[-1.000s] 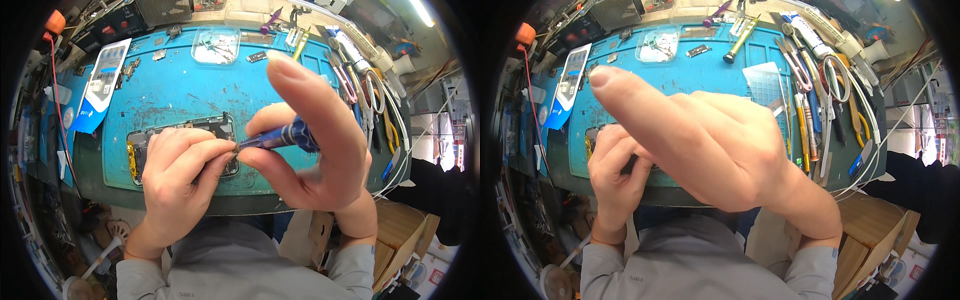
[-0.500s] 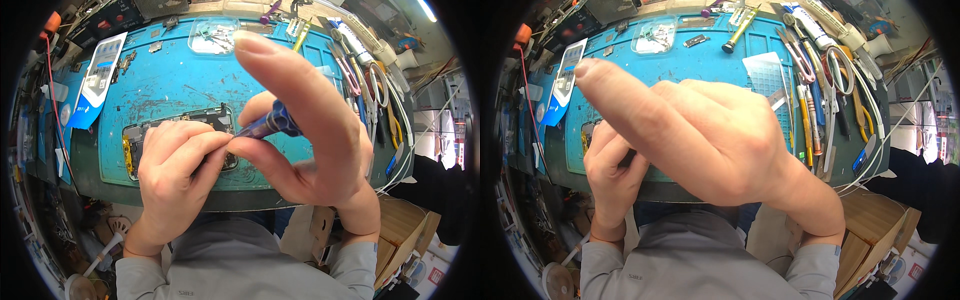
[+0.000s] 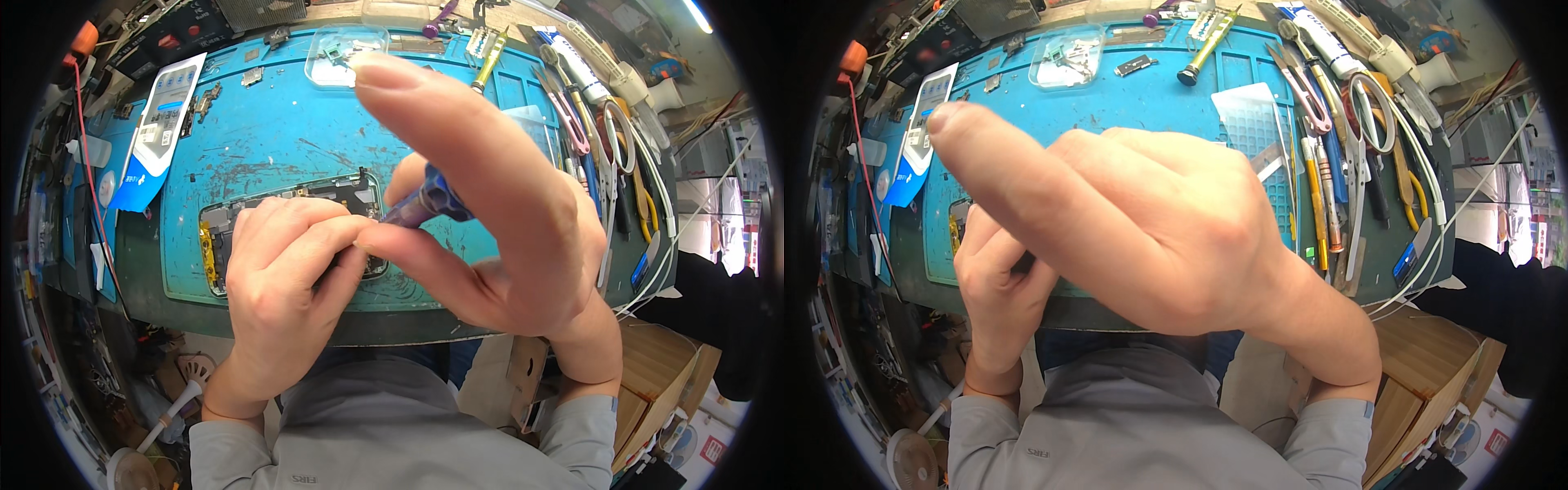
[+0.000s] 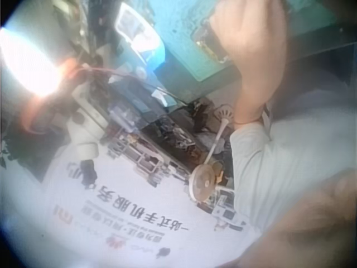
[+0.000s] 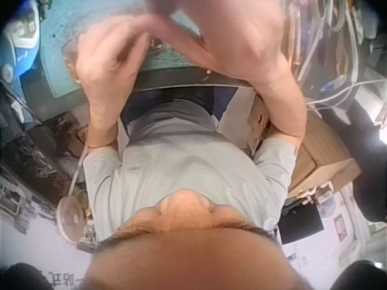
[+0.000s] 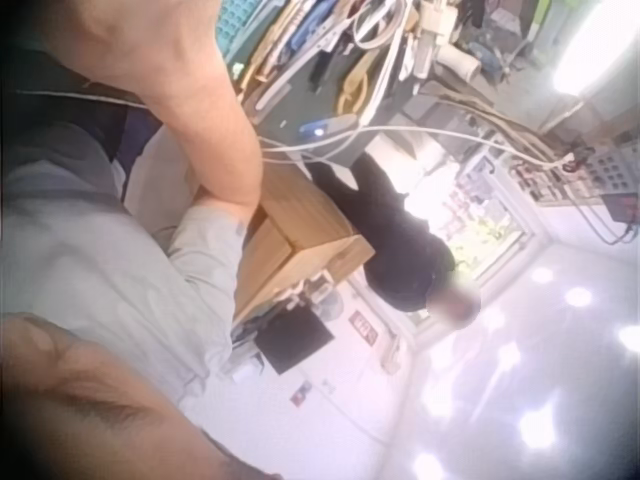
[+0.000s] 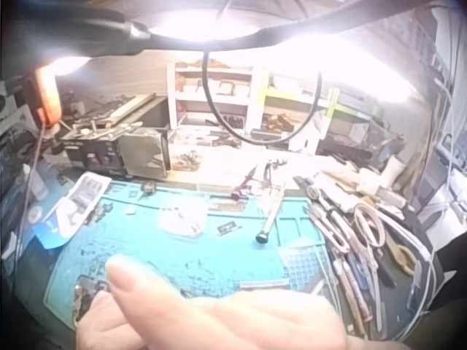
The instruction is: The person uses a screwdriver and tweezers to remove screws and small components from a disassembled smartphone on a workbench. They place removed parts into a small container and continue to manipulate internal components with precision tools.
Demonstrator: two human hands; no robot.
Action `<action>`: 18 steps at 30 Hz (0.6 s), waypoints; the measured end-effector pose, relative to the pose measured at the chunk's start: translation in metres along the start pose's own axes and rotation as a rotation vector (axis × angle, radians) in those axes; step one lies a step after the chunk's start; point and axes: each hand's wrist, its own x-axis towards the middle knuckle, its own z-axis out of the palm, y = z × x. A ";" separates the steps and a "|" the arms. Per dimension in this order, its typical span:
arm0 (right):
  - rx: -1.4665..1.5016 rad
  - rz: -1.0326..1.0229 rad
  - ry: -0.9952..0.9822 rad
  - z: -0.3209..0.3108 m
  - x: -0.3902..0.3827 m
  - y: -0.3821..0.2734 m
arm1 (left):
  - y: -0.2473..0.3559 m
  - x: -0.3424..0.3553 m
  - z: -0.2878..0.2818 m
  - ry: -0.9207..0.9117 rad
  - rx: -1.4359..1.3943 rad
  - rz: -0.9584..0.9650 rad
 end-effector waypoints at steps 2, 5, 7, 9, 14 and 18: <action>-0.009 0.001 -0.001 0.001 0.001 0.000 | 0.000 0.000 -0.001 -0.004 -0.001 0.004; 0.002 0.003 0.003 0.004 0.000 0.002 | 0.001 -0.001 -0.002 -0.017 0.012 -0.023; -0.005 0.003 0.004 0.004 0.000 0.001 | 0.002 0.000 -0.002 -0.027 0.008 -0.032; -0.010 0.002 0.010 0.004 0.001 0.001 | 0.002 0.000 -0.003 -0.036 0.010 -0.040; -0.010 0.001 0.015 0.006 0.001 0.002 | 0.002 -0.001 -0.003 -0.030 0.018 -0.039; -0.013 0.000 0.017 0.006 0.002 0.002 | 0.001 -0.002 -0.001 -0.015 0.014 -0.034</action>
